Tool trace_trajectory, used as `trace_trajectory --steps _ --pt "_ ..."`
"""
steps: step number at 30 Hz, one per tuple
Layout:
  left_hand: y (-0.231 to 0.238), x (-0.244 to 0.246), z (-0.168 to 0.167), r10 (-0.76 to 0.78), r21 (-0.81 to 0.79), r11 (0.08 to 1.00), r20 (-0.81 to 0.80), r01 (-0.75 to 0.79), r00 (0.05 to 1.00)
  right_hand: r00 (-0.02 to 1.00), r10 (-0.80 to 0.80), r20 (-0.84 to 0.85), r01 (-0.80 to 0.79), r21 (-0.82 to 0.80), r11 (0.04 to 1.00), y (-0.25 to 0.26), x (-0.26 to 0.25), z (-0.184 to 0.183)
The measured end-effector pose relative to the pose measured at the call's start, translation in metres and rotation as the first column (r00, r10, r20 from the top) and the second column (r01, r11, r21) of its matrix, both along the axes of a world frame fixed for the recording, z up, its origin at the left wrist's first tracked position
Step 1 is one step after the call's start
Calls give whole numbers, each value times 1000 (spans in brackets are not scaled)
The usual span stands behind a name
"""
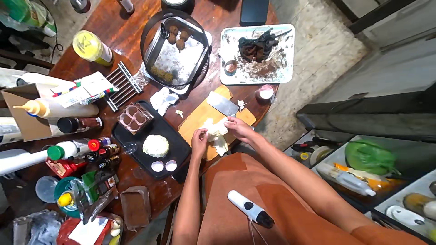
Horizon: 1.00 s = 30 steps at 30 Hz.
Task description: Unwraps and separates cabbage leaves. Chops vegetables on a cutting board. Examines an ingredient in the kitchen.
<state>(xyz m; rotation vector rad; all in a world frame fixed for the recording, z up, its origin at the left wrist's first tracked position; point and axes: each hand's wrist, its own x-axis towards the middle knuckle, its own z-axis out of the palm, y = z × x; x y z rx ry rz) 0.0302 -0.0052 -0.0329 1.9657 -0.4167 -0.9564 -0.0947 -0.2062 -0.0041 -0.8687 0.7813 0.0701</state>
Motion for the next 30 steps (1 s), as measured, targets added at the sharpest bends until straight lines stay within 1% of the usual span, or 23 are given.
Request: trace_trajectory --steps 1,2,4,6,7,9,11,13,14,15,16,17,18,19,20,21,23,25,26,28,30 --pt "1 -1 -3 -44 29 999 47 43 998 1000 4 -27 -5 -15 1000 1 2 -6" --pt "3 -4 -7 -54 61 997 82 49 995 995 25 -95 -33 -79 996 1 3 -15" --pt "4 -7 -12 42 112 992 115 -55 992 961 66 -267 -138 -258 956 1 6 -30" --pt "4 -8 -12 178 156 968 121 -196 977 932 77 -354 -209 -353 912 3 11 -32" --pt "3 -7 -12 228 172 954 120 -247 966 930 93 -355 -228 -362 904 3 14 -29" --pt "4 -7 -12 275 197 935 117 -294 954 943 151 -297 -252 -339 907 6 20 -18" --pt "0 -9 -12 283 220 928 109 -301 953 955 217 -202 -267 -273 924 9 25 -13" --pt "-3 -8 -10 276 251 922 111 -296 955 961 249 -121 -269 -199 942 15 34 -21" --pt "-5 -7 -9 276 274 915 114 -297 954 958 261 -121 -282 -209 936 19 38 -25" --pt "-7 -7 -9 287 290 906 117 -310 951 949 273 -161 -310 -293 904 22 42 -27" --pt "-9 -6 -8 307 294 898 113 -327 945 929 279 -243 -362 -443 820 25 46 -29" --pt "-10 -6 -8 330 291 892 107 -347 938 904 266 -335 -423 -599 680 28 49 -29" --pt "-11 -5 -8 352 282 887 101 -366 931 882 242 -405 -470 -709 525 30 52 -29" --pt "-11 -6 -7 368 276 883 99 -381 925 870 221 -440 -492 -781 384 33 54 -30" --pt "-11 -6 -7 375 269 882 96 -387 922 869 219 -445 -492 -827 271 35 55 -30" --pt "-11 -6 -8 377 260 885 83 -385 922 868 246 -432 -480 -856 192 36 57 -32" --pt "-11 -6 -13 358 270 894 47 -357 932 843 373 -387 -451 -887 97 34 61 -40" --pt "-11 -6 -16 310 305 901 43 -308 950 771 510 -381 -453 -891 18 31 64 -48" --pt "-11 -7 -16 293 317 902 43 -291 955 738 553 -388 -454 -891 -19 30 65 -53" --pt "-13 -9 -15 278 332 902 44 -276 960 696 589 -411 -454 -887 -83 28 67 -57" --pt "-12 -12 -15 267 336 903 48 -267 963 674 603 -428 -450 -884 -124 26 68 -57"
